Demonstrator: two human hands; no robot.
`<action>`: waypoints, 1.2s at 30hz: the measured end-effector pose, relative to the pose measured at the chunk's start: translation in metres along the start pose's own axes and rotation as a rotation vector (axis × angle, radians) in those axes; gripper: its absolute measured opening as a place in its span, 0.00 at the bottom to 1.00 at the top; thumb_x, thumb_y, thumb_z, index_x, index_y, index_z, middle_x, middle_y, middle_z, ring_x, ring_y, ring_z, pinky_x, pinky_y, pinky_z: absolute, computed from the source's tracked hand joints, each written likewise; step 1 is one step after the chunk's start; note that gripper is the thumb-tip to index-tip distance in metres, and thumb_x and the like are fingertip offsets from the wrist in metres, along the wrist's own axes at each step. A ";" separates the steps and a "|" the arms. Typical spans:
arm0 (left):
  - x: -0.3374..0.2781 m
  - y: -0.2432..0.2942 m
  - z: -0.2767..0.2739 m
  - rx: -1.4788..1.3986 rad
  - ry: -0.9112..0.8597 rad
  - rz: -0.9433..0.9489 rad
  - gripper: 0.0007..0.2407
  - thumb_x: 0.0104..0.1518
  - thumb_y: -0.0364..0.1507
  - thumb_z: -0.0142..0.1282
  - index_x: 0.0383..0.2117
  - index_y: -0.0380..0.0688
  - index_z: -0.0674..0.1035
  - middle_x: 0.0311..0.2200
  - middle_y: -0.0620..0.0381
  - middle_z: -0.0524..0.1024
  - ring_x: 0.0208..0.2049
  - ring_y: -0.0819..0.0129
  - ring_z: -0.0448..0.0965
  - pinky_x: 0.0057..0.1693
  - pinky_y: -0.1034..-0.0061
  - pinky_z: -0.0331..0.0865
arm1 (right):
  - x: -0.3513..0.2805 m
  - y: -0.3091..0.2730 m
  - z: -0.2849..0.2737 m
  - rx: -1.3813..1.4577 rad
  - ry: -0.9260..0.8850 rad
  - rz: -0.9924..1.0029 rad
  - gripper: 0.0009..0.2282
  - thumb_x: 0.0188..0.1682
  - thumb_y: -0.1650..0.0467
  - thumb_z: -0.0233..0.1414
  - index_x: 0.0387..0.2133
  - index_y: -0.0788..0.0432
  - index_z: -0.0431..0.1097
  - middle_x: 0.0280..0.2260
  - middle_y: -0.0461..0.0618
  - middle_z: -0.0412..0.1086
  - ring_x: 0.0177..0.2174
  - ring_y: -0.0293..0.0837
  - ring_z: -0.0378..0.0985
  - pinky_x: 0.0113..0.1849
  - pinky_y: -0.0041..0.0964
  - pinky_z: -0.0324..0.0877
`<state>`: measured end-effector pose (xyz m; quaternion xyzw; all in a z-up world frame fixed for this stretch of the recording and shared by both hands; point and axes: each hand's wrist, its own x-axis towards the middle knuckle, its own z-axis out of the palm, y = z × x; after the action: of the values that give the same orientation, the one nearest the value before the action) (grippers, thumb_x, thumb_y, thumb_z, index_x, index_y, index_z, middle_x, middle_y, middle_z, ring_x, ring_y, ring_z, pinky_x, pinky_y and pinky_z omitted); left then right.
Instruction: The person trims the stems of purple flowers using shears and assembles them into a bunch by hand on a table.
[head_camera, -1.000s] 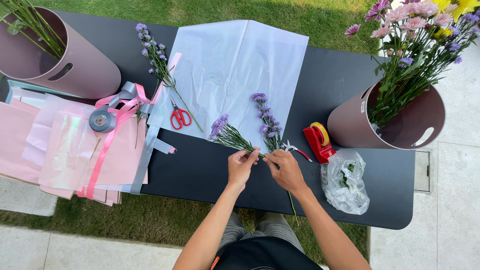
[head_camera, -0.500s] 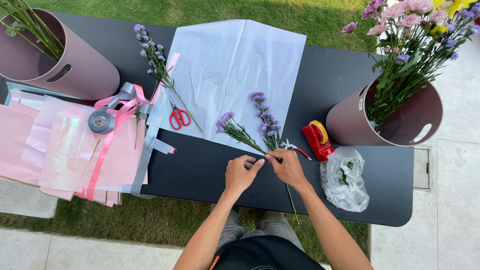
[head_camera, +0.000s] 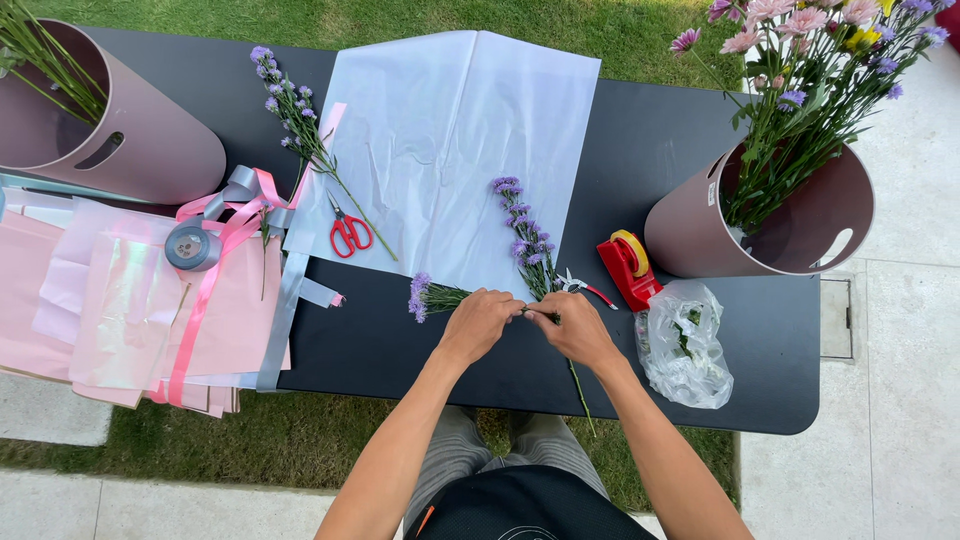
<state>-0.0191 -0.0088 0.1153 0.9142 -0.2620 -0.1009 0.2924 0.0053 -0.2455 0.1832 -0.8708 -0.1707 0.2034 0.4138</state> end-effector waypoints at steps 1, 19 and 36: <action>0.001 0.001 -0.001 -0.068 0.022 -0.013 0.09 0.78 0.20 0.53 0.44 0.44 0.86 0.36 0.56 0.83 0.45 0.57 0.88 0.54 0.66 0.77 | 0.001 0.000 -0.003 0.066 -0.001 0.020 0.08 0.63 0.77 0.60 0.47 0.64 0.89 0.34 0.60 0.86 0.37 0.59 0.87 0.42 0.52 0.80; 0.000 -0.038 0.043 -0.584 0.172 -0.372 0.09 0.78 0.25 0.60 0.49 0.38 0.93 0.34 0.45 0.92 0.32 0.55 0.92 0.36 0.73 0.82 | -0.007 0.152 0.037 -0.443 0.113 0.575 0.41 0.55 0.55 0.68 0.77 0.69 0.66 0.68 0.70 0.66 0.67 0.70 0.72 0.66 0.67 0.72; 0.032 -0.005 -0.014 -0.736 0.183 -0.462 0.10 0.74 0.24 0.63 0.54 0.37 0.93 0.34 0.47 0.94 0.31 0.68 0.91 0.35 0.79 0.79 | -0.011 0.226 0.103 -1.006 0.294 0.431 0.34 0.44 0.57 0.58 0.63 0.66 0.76 0.52 0.63 0.73 0.50 0.61 0.81 0.49 0.54 0.78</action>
<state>0.0141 -0.0158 0.1225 0.7889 0.0296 -0.1688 0.5901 -0.0260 -0.3190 -0.0519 -0.9951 -0.0056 0.0533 -0.0834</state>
